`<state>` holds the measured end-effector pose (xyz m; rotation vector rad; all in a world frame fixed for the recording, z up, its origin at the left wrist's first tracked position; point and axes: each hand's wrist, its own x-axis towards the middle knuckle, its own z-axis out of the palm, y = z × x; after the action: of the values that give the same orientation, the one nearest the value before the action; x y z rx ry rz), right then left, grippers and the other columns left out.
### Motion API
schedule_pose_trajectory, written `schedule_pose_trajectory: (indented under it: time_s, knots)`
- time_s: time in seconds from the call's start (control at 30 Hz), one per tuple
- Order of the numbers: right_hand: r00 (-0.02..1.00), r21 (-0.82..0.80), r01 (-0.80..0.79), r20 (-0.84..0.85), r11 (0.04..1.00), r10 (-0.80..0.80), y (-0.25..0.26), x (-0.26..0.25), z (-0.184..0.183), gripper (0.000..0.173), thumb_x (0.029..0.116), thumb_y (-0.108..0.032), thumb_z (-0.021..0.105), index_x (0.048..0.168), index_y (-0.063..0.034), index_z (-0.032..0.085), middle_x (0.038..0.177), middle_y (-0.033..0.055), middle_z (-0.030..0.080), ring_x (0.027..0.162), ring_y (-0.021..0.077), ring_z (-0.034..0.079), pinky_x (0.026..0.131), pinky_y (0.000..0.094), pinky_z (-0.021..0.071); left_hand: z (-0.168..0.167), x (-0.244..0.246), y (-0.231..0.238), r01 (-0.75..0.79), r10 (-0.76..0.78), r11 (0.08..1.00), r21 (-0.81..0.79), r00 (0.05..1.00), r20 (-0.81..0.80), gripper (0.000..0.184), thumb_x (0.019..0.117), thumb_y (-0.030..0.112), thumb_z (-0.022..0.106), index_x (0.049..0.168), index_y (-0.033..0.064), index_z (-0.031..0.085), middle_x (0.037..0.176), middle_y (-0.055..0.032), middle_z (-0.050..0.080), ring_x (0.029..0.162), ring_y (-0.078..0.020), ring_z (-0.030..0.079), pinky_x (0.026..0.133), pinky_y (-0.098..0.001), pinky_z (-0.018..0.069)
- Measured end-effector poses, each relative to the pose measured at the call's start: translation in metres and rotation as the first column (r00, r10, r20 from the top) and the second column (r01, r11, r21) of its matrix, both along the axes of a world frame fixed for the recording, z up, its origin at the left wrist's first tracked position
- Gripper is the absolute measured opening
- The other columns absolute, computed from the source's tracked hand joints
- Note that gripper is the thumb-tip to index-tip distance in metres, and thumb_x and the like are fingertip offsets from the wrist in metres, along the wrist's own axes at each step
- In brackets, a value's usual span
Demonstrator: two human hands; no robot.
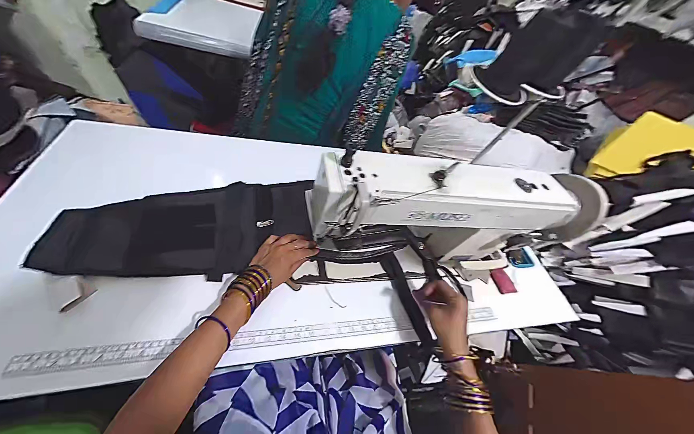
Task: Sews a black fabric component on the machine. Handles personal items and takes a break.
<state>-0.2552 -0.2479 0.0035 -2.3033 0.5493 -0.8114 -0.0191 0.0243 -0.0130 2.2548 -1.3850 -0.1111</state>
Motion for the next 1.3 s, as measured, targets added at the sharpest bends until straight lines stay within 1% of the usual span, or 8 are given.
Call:
schedule_pose_trajectory:
  time_s: [0.07, 0.13, 0.37, 0.57, 0.7, 0.93, 1.17, 1.3]
  knots:
    - [0.989, -0.197, -0.086, -0.138, 0.977, 0.059, 0.048, 0.028, 0.002, 0.011, 0.0737, 0.008, 0.068, 0.084, 0.0102, 0.069, 0.084, 0.0257, 0.069, 0.081, 0.0398, 0.069, 0.073, 0.0549, 0.054, 0.003, 0.001, 0.001, 0.007, -0.006, 0.999, 0.043, 1.0, -0.013, 0.034, 0.108, 0.02, 0.047, 0.134, 0.019, 0.07, 0.143, -0.0052, 0.064, 0.138, -0.0302, 0.054, 0.106, -0.0593, 0.0404]
    - [0.968, -0.27, -0.073, -0.252, 0.96, 0.003, 0.082, 0.055, 0.003, 0.011, 0.0807, 0.007, 0.067, 0.09, 0.0093, 0.071, 0.093, 0.0302, 0.07, 0.091, 0.0479, 0.07, 0.079, 0.0607, 0.054, 0.006, 0.0, 0.0, 0.02, -0.018, 0.996, 0.084, 1.0, -0.02, 0.036, 0.1091, 0.02, 0.045, 0.136, 0.02, 0.068, 0.144, -0.004, 0.062, 0.141, -0.0288, 0.051, 0.108, -0.0574, 0.039]
    - [0.936, -0.218, -0.284, -0.274, 0.934, 0.221, 0.101, 0.043, -0.014, 0.038, 0.0813, 0.008, 0.063, 0.118, 0.0023, 0.074, 0.117, 0.0273, 0.07, 0.109, 0.0472, 0.067, 0.094, 0.0596, 0.0515, 0.009, 0.005, 0.001, 0.022, -0.013, 0.996, 0.091, 0.995, -0.099, 0.036, 0.1101, 0.022, 0.044, 0.137, 0.0213, 0.067, 0.144, 0.0001, 0.063, 0.143, -0.0271, 0.049, 0.11, -0.0551, 0.0363]
    - [0.969, -0.341, -0.235, -0.157, 0.91, 0.192, 0.118, 0.03, -0.033, 0.039, 0.0813, 0.001, 0.056, 0.107, -0.0137, 0.082, 0.122, 0.0262, 0.067, 0.109, 0.0513, 0.061, 0.079, 0.0602, 0.049, 0.006, 0.007, 0.002, 0.025, -0.021, 0.999, 0.028, 0.993, -0.112, 0.033, 0.1076, 0.019, 0.05, 0.133, 0.0189, 0.07, 0.141, -0.0022, 0.065, 0.139, -0.0292, 0.052, 0.108, -0.0558, 0.0373]
    - [0.956, -0.37, -0.226, -0.264, 0.901, 0.131, 0.125, 0.054, -0.027, 0.049, 0.083, -0.003, 0.057, 0.123, -0.0229, 0.077, 0.126, 0.0265, 0.065, 0.111, 0.0517, 0.06, 0.076, 0.0621, 0.0447, 0.003, 0.007, 0.002, 0.029, -0.029, 1.0, 0.0, 0.995, -0.093, 0.032, 0.1072, 0.02, 0.051, 0.131, 0.0188, 0.072, 0.139, -0.0016, 0.067, 0.138, -0.0293, 0.053, 0.107, -0.0563, 0.0387]
    - [0.959, -0.365, -0.221, -0.247, 0.904, 0.135, 0.129, 0.056, -0.022, 0.045, 0.0807, -0.004, 0.059, 0.116, -0.0211, 0.08, 0.12, 0.0246, 0.067, 0.106, 0.0494, 0.06, 0.074, 0.0596, 0.0436, 0.001, 0.008, 0.004, 0.032, -0.036, 0.999, -0.036, 0.995, -0.096, 0.031, 0.1064, 0.019, 0.052, 0.13, 0.0174, 0.073, 0.137, -0.0026, 0.068, 0.137, -0.0305, 0.054, 0.106, -0.0574, 0.0396]
    - [0.917, -0.336, -0.199, -0.395, 0.921, 0.054, 0.133, 0.086, -0.019, 0.048, 0.089, -0.01, 0.057, 0.131, -0.0268, 0.072, 0.126, 0.0313, 0.062, 0.115, 0.0513, 0.056, 0.085, 0.0645, 0.0399, -0.002, 0.009, 0.004, 0.039, -0.043, 0.997, -0.069, 0.997, -0.058, 0.031, 0.1059, 0.021, 0.053, 0.129, 0.0185, 0.073, 0.136, -0.0017, 0.068, 0.135, -0.0299, 0.057, 0.103, -0.0562, 0.0416]
    - [0.945, -0.327, -0.207, -0.311, 0.922, 0.102, 0.122, 0.08, -0.019, 0.041, 0.0877, -0.01, 0.061, 0.124, -0.0218, 0.077, 0.12, 0.0268, 0.066, 0.11, 0.051, 0.059, 0.08, 0.0643, 0.0426, 0.0, 0.01, 0.005, 0.071, -0.071, 0.997, 0.003, 0.995, -0.064, 0.032, 0.106, 0.021, 0.053, 0.13, 0.0202, 0.073, 0.139, -0.0006, 0.066, 0.139, -0.0296, 0.052, 0.106, -0.0564, 0.0391]
